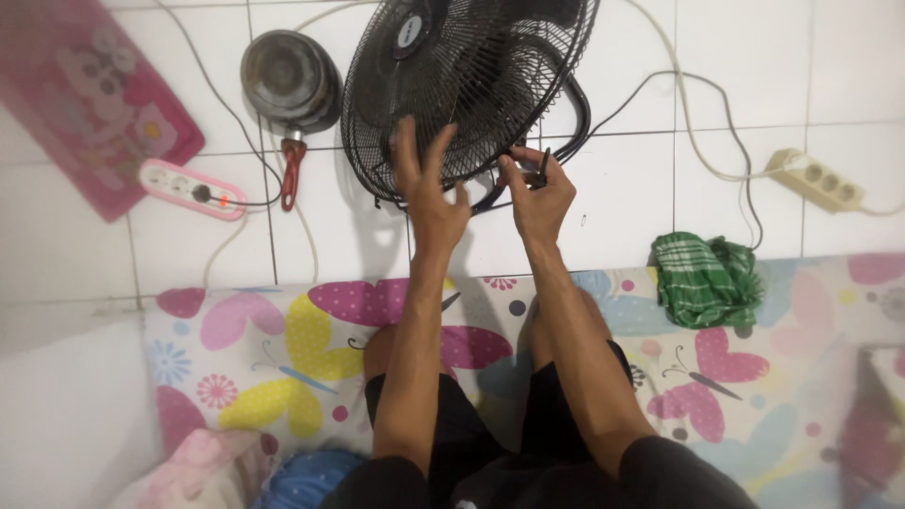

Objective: The person sits on the floor and services an electric fan. They unscrew and remove the front grille, use a screwdriver to loosen the blade cap, remove the fan blades, and continue working on the fan hub with the screwdriver.

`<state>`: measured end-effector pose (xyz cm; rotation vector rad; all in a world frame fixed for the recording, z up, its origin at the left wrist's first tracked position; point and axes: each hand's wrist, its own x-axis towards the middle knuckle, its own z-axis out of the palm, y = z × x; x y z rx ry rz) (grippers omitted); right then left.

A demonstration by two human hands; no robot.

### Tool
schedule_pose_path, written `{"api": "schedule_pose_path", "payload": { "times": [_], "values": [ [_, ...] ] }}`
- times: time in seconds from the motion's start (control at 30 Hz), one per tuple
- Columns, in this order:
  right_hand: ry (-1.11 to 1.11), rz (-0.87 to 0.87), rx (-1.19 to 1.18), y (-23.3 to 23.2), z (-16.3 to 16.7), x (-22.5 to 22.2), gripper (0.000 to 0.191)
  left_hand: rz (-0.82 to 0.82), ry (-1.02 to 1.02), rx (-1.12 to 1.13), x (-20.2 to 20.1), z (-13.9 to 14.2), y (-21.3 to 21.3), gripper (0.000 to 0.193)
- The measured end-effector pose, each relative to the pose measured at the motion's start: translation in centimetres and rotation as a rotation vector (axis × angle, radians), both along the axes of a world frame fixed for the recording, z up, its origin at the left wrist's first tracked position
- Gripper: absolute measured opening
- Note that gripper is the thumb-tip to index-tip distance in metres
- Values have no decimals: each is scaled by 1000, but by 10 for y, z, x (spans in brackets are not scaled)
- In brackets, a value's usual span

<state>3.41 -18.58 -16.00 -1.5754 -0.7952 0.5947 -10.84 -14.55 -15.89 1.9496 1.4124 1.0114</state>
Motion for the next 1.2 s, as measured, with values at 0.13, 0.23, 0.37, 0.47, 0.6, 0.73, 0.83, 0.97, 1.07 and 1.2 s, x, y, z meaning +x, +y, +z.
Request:
{"api": "schedule_pose_path", "payload": {
  "times": [0.13,0.23,0.37,0.47,0.6,0.73,0.83,0.97,1.07,1.2],
  "values": [
    [31,-23,-72,7,6,0,19,-145,144,-81,19,-8,10,62],
    [83,-33,-33,8,9,-1,16,-93,124,-15,25,-17,8,51],
    [20,-34,51,7,0,-6,12,-49,144,-35,25,-23,-1,52],
    [93,-9,122,7,-9,-5,11,-46,153,-29,24,-23,-3,56],
    [175,-4,80,6,-18,-4,10,-48,159,-4,21,-19,-1,56],
    [435,18,97,6,-24,-5,10,-62,131,-7,18,-16,-3,53],
    [437,2,115,3,-27,-9,10,-56,127,4,20,-17,-5,52],
    [387,-3,95,-12,-30,-21,9,-40,180,56,20,-16,2,54],
    [299,5,157,-21,-27,-28,13,-127,208,43,13,-12,9,61],
    [251,33,195,-16,-16,-21,14,-181,144,-4,4,-2,9,64]
  ]
}}
